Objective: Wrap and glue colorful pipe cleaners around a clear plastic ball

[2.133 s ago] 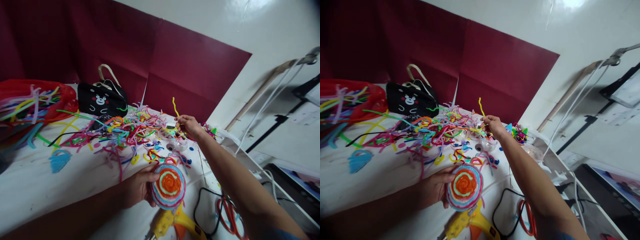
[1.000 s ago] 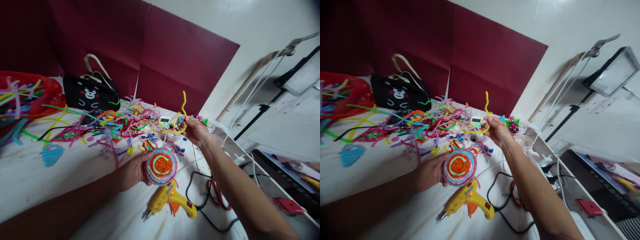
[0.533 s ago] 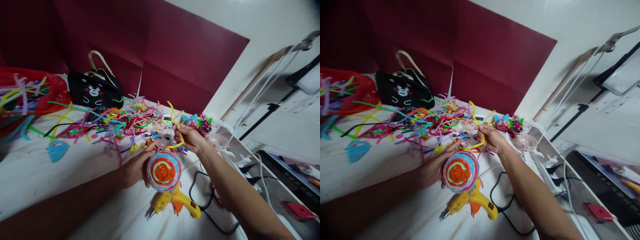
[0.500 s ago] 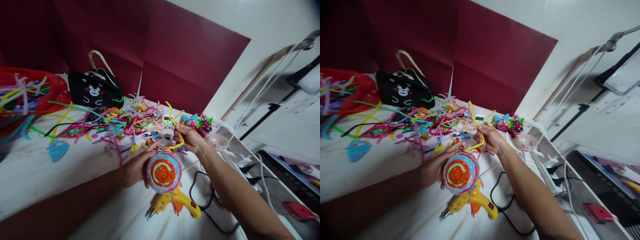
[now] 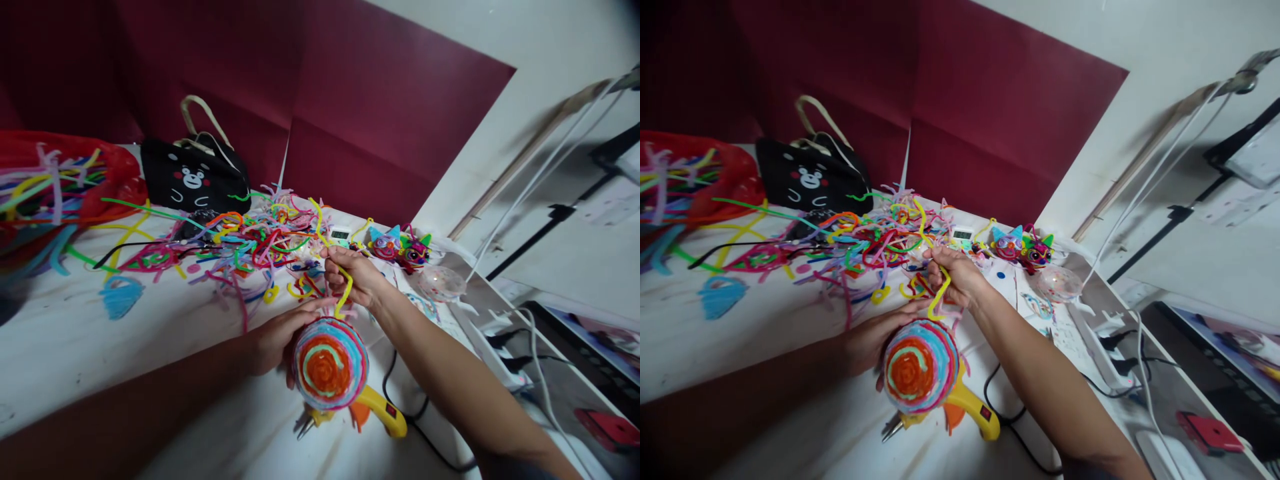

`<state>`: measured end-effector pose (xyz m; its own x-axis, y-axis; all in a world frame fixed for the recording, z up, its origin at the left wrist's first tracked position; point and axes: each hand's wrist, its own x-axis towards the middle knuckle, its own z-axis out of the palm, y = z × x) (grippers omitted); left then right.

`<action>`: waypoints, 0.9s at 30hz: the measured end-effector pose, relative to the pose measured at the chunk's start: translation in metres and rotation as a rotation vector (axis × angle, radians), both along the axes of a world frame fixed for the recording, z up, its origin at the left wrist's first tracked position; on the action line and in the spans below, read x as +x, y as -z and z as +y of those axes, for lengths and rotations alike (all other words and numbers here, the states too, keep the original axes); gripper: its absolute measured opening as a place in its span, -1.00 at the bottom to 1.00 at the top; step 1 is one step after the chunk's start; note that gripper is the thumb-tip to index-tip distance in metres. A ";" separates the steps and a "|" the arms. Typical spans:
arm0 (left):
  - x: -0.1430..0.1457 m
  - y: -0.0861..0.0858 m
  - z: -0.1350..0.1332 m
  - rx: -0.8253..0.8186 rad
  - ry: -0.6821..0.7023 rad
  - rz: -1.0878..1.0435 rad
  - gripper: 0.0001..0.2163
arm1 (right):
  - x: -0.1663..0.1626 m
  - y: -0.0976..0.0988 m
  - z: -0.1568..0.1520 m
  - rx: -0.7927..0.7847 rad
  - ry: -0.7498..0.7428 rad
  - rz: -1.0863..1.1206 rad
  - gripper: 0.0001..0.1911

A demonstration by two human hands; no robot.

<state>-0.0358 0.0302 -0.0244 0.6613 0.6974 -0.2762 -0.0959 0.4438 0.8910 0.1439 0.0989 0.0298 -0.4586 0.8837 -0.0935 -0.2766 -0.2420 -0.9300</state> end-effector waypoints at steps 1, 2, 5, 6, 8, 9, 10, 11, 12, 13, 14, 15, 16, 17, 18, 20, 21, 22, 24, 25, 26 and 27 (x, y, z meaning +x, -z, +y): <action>0.000 -0.001 0.000 0.006 0.008 -0.002 -0.50 | -0.004 -0.001 0.000 -0.008 0.008 0.001 -0.76; 0.000 -0.002 -0.001 0.015 0.004 -0.002 -0.50 | -0.007 -0.002 0.001 -0.018 0.016 -0.001 -0.76; 0.000 -0.004 -0.002 0.033 -0.027 0.012 -0.50 | -0.021 -0.004 0.000 -0.040 0.058 -0.009 -0.74; 0.000 -0.005 -0.003 0.036 -0.026 0.012 -0.50 | -0.026 -0.005 0.000 -0.046 0.076 -0.011 -0.73; 0.000 -0.006 -0.004 0.049 -0.011 -0.010 -0.52 | -0.035 -0.007 -0.001 -0.052 0.113 -0.012 -0.71; 0.001 -0.007 -0.004 0.059 -0.008 -0.024 -0.54 | -0.040 -0.009 0.000 -0.051 0.135 -0.010 -0.71; 0.001 -0.007 -0.004 0.070 -0.013 -0.037 -0.56 | -0.045 -0.011 0.000 -0.046 0.161 -0.004 -0.71; 0.001 -0.007 -0.004 0.078 -0.023 -0.050 -0.58 | -0.049 -0.014 0.002 -0.034 0.194 0.006 -0.71; 0.001 -0.006 -0.003 0.084 -0.038 -0.065 -0.60 | -0.052 -0.017 0.003 -0.016 0.235 0.020 -0.73; 0.000 -0.005 -0.003 0.087 -0.052 -0.086 -0.62 | -0.055 -0.020 0.005 0.008 0.281 0.039 -0.77; 0.000 -0.003 -0.002 0.088 -0.059 -0.108 -0.62 | -0.057 -0.024 0.008 0.038 0.333 0.060 -0.83; 0.000 -0.002 -0.001 0.089 -0.064 -0.137 -0.62 | -0.058 -0.028 0.010 0.071 0.389 0.083 -0.86; -0.001 0.000 -0.001 0.087 -0.062 -0.162 -0.61 | -0.058 -0.032 0.013 0.106 0.449 0.106 -0.83; -0.002 0.001 0.000 0.082 -0.056 -0.183 -0.60 | -0.057 -0.036 0.015 0.139 0.508 0.128 -0.79; -0.003 0.002 0.001 0.073 -0.048 -0.195 -0.59 | -0.055 -0.040 0.018 0.170 0.566 0.148 -0.76; -0.004 0.002 0.001 0.053 -0.032 -0.195 -0.58 | -0.047 -0.048 0.022 0.215 0.663 0.180 -0.75; -0.005 0.001 0.001 0.044 -0.032 -0.187 -0.57 | -0.042 -0.051 0.024 0.229 0.700 0.192 -0.75; -0.005 -0.001 0.000 0.035 -0.034 -0.172 -0.57 | -0.036 -0.053 0.025 0.237 0.728 0.201 -0.76; -0.006 -0.003 0.000 0.020 -0.041 -0.134 -0.56 | -0.024 -0.055 0.026 0.237 0.762 0.208 -0.77; -0.006 -0.004 -0.001 0.016 -0.045 -0.121 -0.56 | -0.018 -0.054 0.024 0.230 0.766 0.205 -0.77; -0.005 -0.004 -0.001 0.015 -0.049 -0.116 -0.56 | -0.013 -0.053 0.022 0.221 0.759 0.197 -0.77; -0.005 -0.003 -0.001 0.019 -0.055 -0.118 -0.56 | -0.008 -0.051 0.018 0.211 0.743 0.186 -0.77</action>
<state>-0.0405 0.0293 -0.0213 0.6492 0.7378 -0.1851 -0.2244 0.4182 0.8802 0.1359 0.1168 0.0807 0.2662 0.9551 0.1300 -0.4518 0.2428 -0.8584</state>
